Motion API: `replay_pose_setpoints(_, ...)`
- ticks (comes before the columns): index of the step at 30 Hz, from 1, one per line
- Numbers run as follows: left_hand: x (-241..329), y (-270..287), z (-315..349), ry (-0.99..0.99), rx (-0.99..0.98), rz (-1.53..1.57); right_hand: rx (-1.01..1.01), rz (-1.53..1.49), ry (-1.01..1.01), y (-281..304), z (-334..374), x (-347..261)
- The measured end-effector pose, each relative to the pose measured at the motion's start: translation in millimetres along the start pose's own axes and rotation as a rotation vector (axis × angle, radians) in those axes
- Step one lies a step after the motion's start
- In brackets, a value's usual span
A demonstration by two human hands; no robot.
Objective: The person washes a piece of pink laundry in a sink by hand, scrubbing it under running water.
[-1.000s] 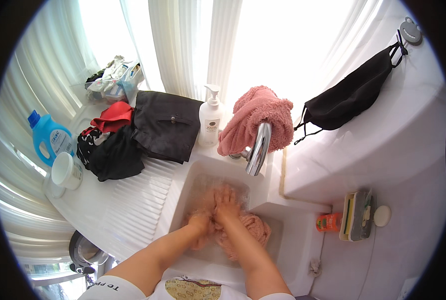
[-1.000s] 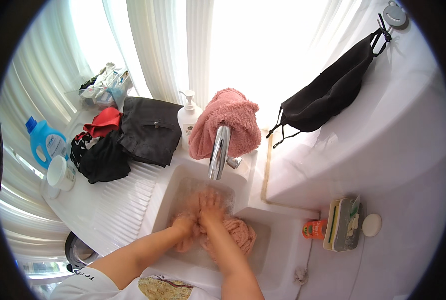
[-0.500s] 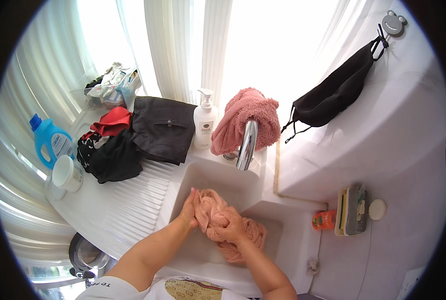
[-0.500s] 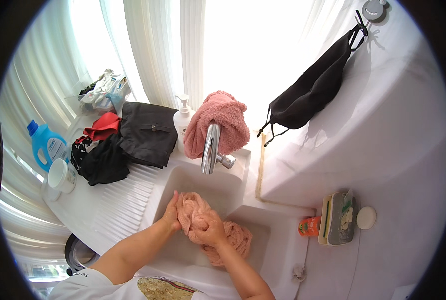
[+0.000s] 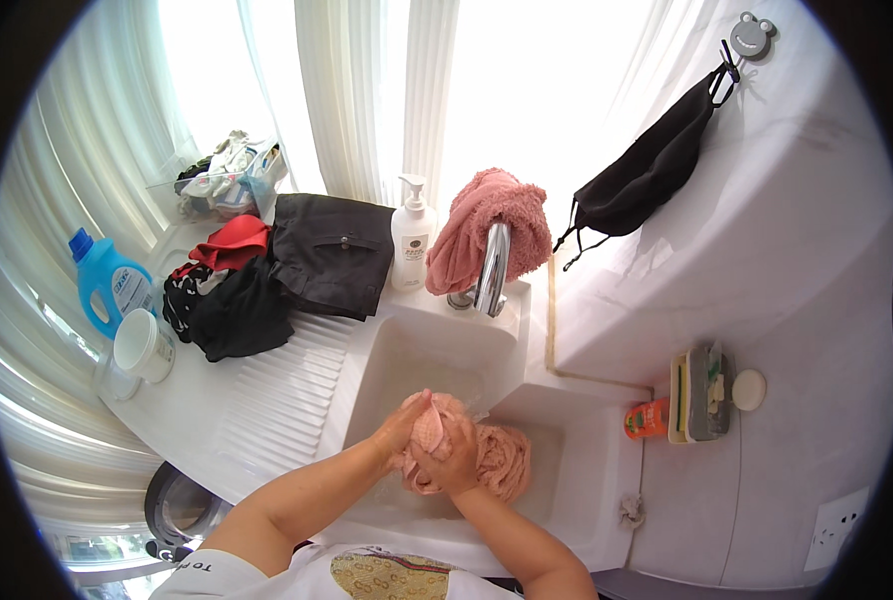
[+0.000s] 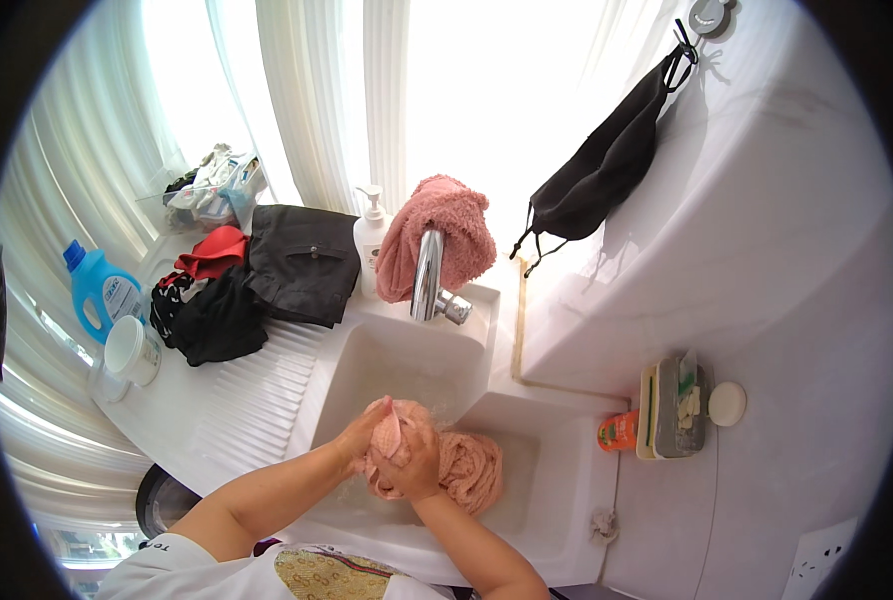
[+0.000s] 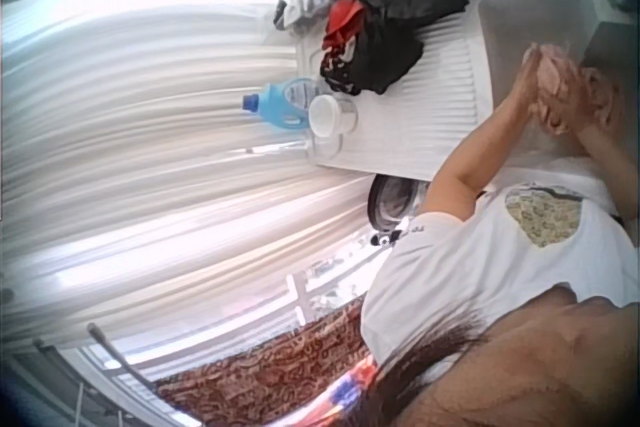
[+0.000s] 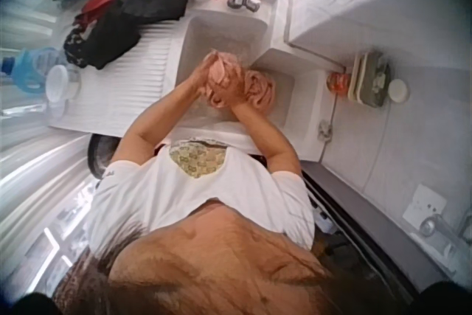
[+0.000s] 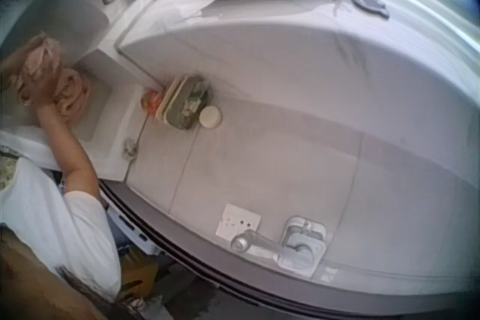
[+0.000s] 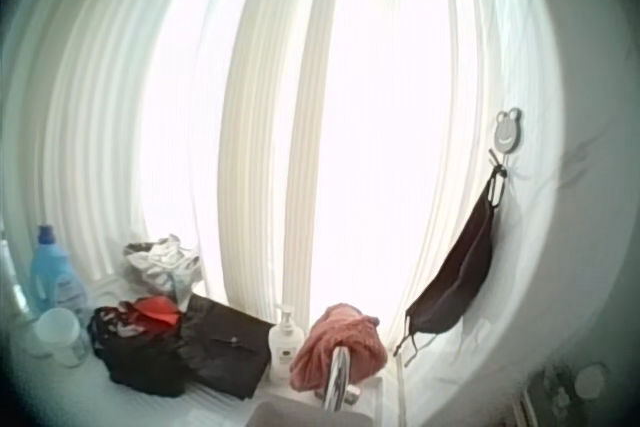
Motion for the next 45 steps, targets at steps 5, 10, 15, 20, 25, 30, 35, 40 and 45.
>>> replay_pose_setpoints(5,-3.1,6.4,3.4,-0.027,0.134,-0.034,0.032,-0.023,0.088,2.3,-2.6,-12.2)
replay_pose_setpoints(10,-25.6,45.6,-17.8,-0.127,0.187,-0.117,-0.205,-0.023,0.019,-2.3,-0.7,-0.6)
replay_pose_setpoints(15,-2.5,64.9,-44.6,0.021,0.25,-0.812,-0.6,-0.051,-0.259,-4.9,-20.3,25.9)
replay_pose_setpoints(20,78.3,4.4,-15.9,-0.19,0.213,-1.462,-0.502,0.194,-0.228,34.1,-40.9,49.7)
replay_pose_setpoints(25,43.3,51.8,-61.7,-0.471,0.3,-2.106,-0.764,0.836,-0.142,4.0,-44.7,39.8)
replay_pose_setpoints(30,-1.9,62.9,-80.0,-0.351,0.288,-2.232,-0.932,1.059,-0.085,-59.6,-15.9,88.8)
replay_pose_setpoints(35,-12.3,96.7,-120.0,-0.255,0.248,-2.3,-1.318,0.52,-0.463,-58.8,-67.8,110.1)
replay_pose_setpoints(40,4.0,83.2,-108.7,-0.51,0.364,-2.373,-0.221,0.663,-0.134,-31.6,-81.6,90.0)
replay_pose_setpoints(45,2.4,98.3,-134.2,-0.473,0.408,-2.316,-0.248,0.44,-0.545,-43.1,-64.7,125.2)
Point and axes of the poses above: each hand's wrist, its own z-axis away from the middle knuckle, its own y-axis out of the back of the hand, x = y × z, the point moved 2 cm from there along -z, towards the middle knuckle, and after that the axes turned 1 degree about -y, right-handed, at the moved point
